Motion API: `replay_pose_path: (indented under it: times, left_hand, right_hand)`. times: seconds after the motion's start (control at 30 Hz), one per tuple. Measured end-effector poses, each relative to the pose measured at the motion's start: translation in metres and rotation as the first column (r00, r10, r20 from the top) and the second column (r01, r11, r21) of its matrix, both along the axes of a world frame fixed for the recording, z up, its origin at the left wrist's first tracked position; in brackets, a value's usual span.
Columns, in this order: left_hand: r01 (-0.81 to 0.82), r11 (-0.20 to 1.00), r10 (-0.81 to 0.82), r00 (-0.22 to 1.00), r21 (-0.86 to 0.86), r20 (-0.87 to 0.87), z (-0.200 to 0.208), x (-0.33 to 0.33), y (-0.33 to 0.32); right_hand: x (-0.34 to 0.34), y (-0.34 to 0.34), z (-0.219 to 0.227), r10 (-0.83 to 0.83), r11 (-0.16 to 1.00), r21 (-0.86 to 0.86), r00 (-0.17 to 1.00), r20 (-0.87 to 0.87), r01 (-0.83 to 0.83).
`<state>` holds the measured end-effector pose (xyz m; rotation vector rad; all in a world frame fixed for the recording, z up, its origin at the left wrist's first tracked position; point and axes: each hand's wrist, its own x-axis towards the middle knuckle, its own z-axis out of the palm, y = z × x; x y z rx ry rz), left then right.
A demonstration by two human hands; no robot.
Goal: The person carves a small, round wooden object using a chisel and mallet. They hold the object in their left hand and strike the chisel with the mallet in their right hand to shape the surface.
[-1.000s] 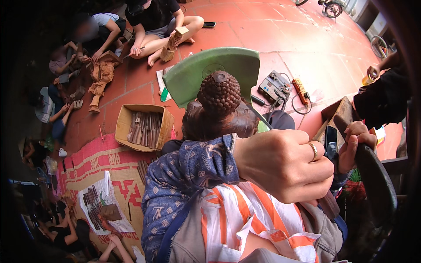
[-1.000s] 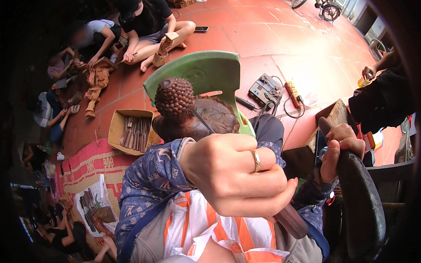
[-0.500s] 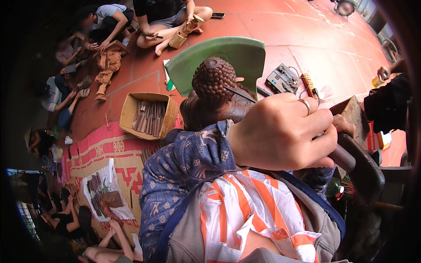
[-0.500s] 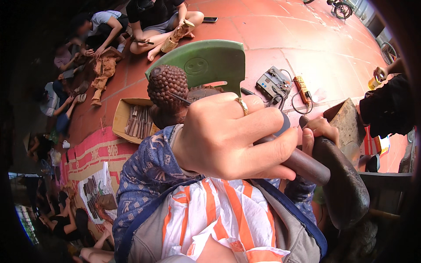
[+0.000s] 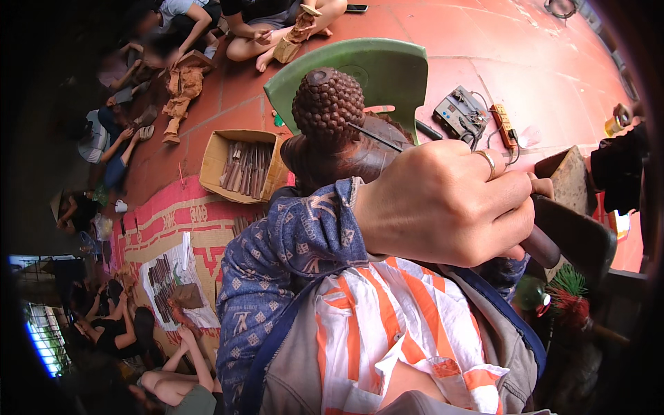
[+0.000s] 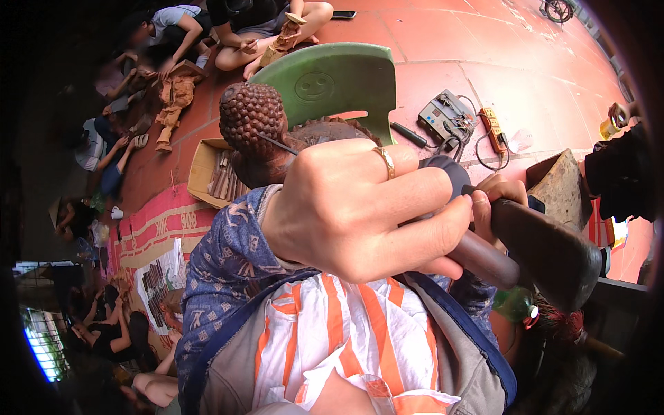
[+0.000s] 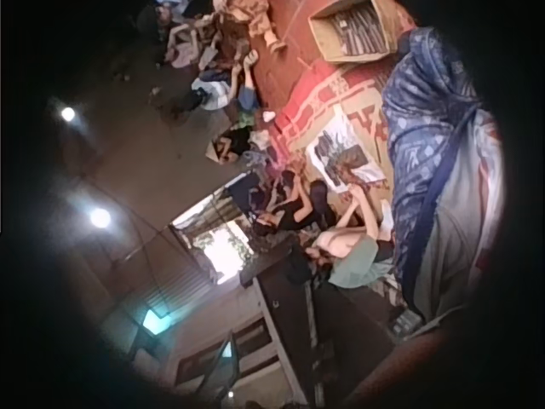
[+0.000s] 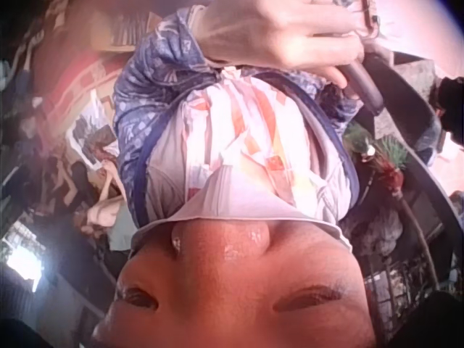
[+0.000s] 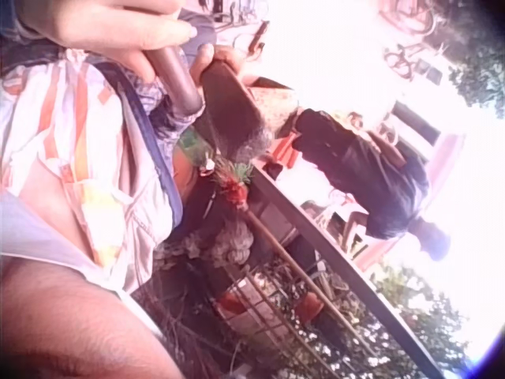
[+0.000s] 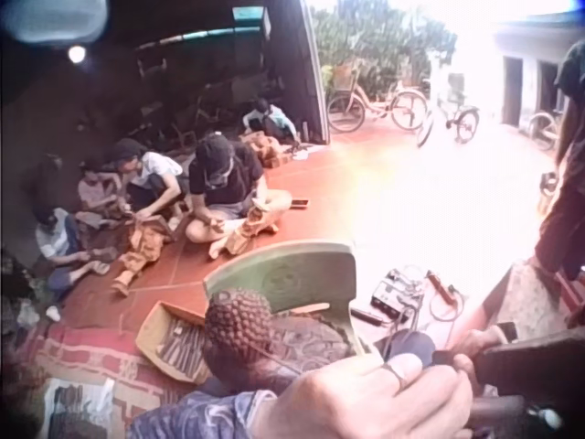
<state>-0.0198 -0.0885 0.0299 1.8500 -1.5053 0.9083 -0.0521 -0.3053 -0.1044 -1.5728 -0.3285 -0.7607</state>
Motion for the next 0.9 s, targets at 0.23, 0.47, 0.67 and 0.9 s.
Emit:
replay_pose_path:
  times: [0.23, 0.47, 0.67, 0.9]
  left_hand:
    - [-0.040, 0.999, 0.048, 0.955, 0.036, -0.293, -0.019, -0.027, 0.005]
    - [-0.099, 0.952, 0.229, 0.858, 0.290, -0.459, -0.024, -0.046, 0.041]
    - [-0.061, 0.988, 0.129, 0.832, 0.143, -0.540, -0.041, -0.045, 0.046]
    - [-0.143, 0.976, 0.205, 0.860, 0.165, -0.467, -0.043, -0.046, 0.051]
  right_hand:
    - [0.003, 0.044, -0.050, 0.052, 0.984, 0.171, 0.839, -0.542, 0.049]
    - [-0.016, 0.049, -0.173, -0.023, 0.998, -0.062, 0.731, -0.682, -0.026]
    - [-0.014, 0.063, -0.156, -0.194, 0.894, -0.432, 0.765, -0.614, -0.120]
    - [-0.011, 0.061, -0.122, -0.297, 0.687, -0.681, 0.756, -0.583, -0.255]
